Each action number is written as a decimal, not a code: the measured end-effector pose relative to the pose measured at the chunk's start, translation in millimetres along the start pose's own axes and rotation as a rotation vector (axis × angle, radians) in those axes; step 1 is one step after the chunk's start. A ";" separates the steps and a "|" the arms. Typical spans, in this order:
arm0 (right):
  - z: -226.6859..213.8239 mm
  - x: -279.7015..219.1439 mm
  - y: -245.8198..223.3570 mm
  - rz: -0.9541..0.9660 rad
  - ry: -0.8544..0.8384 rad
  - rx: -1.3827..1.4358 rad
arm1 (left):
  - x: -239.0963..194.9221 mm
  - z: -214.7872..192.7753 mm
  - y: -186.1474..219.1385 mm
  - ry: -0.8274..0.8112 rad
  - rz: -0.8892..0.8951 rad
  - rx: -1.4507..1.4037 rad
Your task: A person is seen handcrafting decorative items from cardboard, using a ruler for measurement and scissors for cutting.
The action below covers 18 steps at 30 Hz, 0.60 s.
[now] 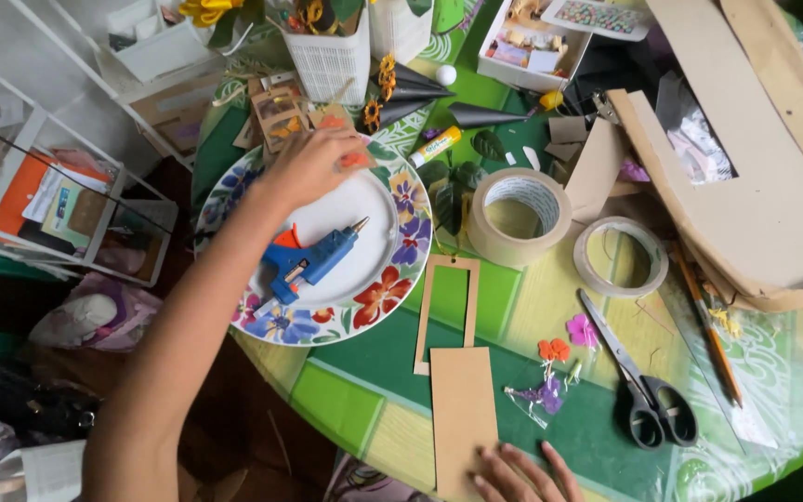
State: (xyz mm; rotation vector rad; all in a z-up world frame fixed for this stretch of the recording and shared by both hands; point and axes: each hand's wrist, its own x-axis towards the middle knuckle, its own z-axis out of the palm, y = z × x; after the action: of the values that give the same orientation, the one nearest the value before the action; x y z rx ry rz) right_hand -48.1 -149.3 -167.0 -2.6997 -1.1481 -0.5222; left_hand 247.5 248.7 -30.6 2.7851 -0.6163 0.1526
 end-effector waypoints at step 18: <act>-23.7 5.5 -18.8 0.271 0.288 0.146 | -209.6 -14.5 240.2 0.542 0.139 0.052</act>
State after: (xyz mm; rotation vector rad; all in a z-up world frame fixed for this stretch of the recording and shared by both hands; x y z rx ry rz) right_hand -64.2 -139.2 -142.8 -2.4961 -0.7052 -0.7207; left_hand -45.0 127.6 9.6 2.5704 -0.6612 0.9235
